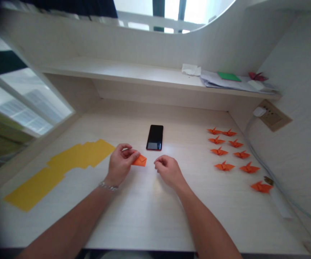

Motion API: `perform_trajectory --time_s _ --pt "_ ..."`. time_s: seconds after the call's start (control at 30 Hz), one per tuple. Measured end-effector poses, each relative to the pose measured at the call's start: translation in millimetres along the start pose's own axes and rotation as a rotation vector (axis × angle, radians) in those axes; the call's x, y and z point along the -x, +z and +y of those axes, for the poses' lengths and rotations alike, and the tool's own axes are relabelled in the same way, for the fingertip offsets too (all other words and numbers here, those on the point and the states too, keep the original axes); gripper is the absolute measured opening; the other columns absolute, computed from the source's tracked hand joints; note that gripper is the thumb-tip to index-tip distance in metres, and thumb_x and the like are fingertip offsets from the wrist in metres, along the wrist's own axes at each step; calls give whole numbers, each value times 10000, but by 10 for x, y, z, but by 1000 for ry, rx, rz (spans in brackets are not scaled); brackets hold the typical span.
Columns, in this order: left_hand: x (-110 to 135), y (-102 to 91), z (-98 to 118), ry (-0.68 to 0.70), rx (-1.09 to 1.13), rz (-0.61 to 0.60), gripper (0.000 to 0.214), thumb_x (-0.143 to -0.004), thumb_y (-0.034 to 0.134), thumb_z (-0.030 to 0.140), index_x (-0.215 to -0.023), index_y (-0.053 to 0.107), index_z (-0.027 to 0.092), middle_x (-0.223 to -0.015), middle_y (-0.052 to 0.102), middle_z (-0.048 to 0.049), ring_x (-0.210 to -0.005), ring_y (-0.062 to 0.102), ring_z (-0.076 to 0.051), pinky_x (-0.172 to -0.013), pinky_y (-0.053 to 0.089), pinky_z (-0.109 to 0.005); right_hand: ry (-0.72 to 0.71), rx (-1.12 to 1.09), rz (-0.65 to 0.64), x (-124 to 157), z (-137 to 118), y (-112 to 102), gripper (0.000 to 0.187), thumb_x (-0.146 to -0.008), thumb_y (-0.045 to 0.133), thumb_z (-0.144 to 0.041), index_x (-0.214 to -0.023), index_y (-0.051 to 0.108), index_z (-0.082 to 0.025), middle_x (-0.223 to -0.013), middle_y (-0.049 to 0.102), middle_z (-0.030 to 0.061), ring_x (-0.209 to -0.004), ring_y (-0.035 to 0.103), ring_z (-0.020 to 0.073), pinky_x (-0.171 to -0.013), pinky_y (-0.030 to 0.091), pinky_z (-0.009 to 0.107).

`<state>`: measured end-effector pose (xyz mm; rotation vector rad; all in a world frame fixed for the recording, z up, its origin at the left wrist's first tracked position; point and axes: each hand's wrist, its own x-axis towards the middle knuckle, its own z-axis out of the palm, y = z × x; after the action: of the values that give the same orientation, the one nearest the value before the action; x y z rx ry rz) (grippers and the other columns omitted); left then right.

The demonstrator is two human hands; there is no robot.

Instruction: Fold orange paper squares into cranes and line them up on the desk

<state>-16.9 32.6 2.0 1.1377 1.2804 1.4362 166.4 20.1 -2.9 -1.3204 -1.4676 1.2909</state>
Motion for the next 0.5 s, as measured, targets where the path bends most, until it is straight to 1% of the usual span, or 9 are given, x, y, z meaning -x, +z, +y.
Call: perform_trajectory --time_s 0.07,0.1,0.2,0.23,0.27,0.3,0.33,0.43,0.5 --pt "53 63 -18 -10 17 -90 369 -690 718 279 -963 489 183 -739 648 -8 -683 641 -146 -642 515 -257 -20 -82 -8 -5 -3 37 193 -774 571 -339 -826 606 -157 -682 621 12 -599 556 134 -551 438 243" --pt "85 96 -18 -11 22 -128 352 -703 707 279 -973 502 182 -733 647 -7 -678 637 -143 -635 511 -250 -28 -86 -16 -2 -8 52 218 -779 578 -367 -834 606 -157 -684 619 12 -606 557 135 -554 438 243" --pt "144 135 20 13 -14 -249 274 -734 671 269 -969 570 170 -762 659 -25 -710 635 -144 -649 503 -240 -52 0 -18 21 -32 56 210 -787 584 -365 -777 610 -157 -640 595 -1 -588 527 127 -554 415 236" --pt "146 122 41 13 -55 -315 239 -738 663 267 -945 602 164 -781 667 -37 -713 635 -148 -652 504 -244 -64 43 -24 30 -41 44 196 -789 582 -349 -759 613 -158 -637 592 -4 -586 517 124 -553 404 233" --pt "141 100 61 2 -125 -406 199 -743 651 269 -909 637 160 -763 672 -42 -680 629 -147 -625 498 -239 -77 87 -40 39 -50 27 181 -788 581 -331 -749 618 -159 -643 594 -4 -589 511 121 -552 394 229" --pt "131 72 79 -6 -201 -500 158 -753 632 271 -860 665 160 -710 666 -38 -626 611 -142 -576 481 -230 -91 133 -63 46 -59 7 165 -787 580 -313 -742 625 -161 -650 597 -5 -594 507 120 -552 383 226" --pt "119 42 94 -3 -262 -565 132 -759 614 264 -809 683 164 -676 660 -32 -590 595 -136 -535 460 -219 -102 176 -92 52 -67 -16 152 -782 581 -297 -733 632 -162 -649 599 -6 -596 503 118 -550 373 223" --pt "71 -42 119 -15 -352 -687 138 -750 581 227 -712 704 177 -592 641 -16 -530 564 -126 -478 417 -203 -106 240 -180 55 -81 -109 128 -767 585 -265 -713 646 -166 -630 593 -12 -597 494 117 -548 355 222" --pt "27 -93 129 -42 -350 -721 145 -736 578 218 -687 709 180 -558 635 -11 -513 565 -129 -483 423 -208 -86 211 -211 41 -85 -200 125 -754 592 -264 -706 650 -164 -630 589 -14 -600 495 118 -553 356 225"
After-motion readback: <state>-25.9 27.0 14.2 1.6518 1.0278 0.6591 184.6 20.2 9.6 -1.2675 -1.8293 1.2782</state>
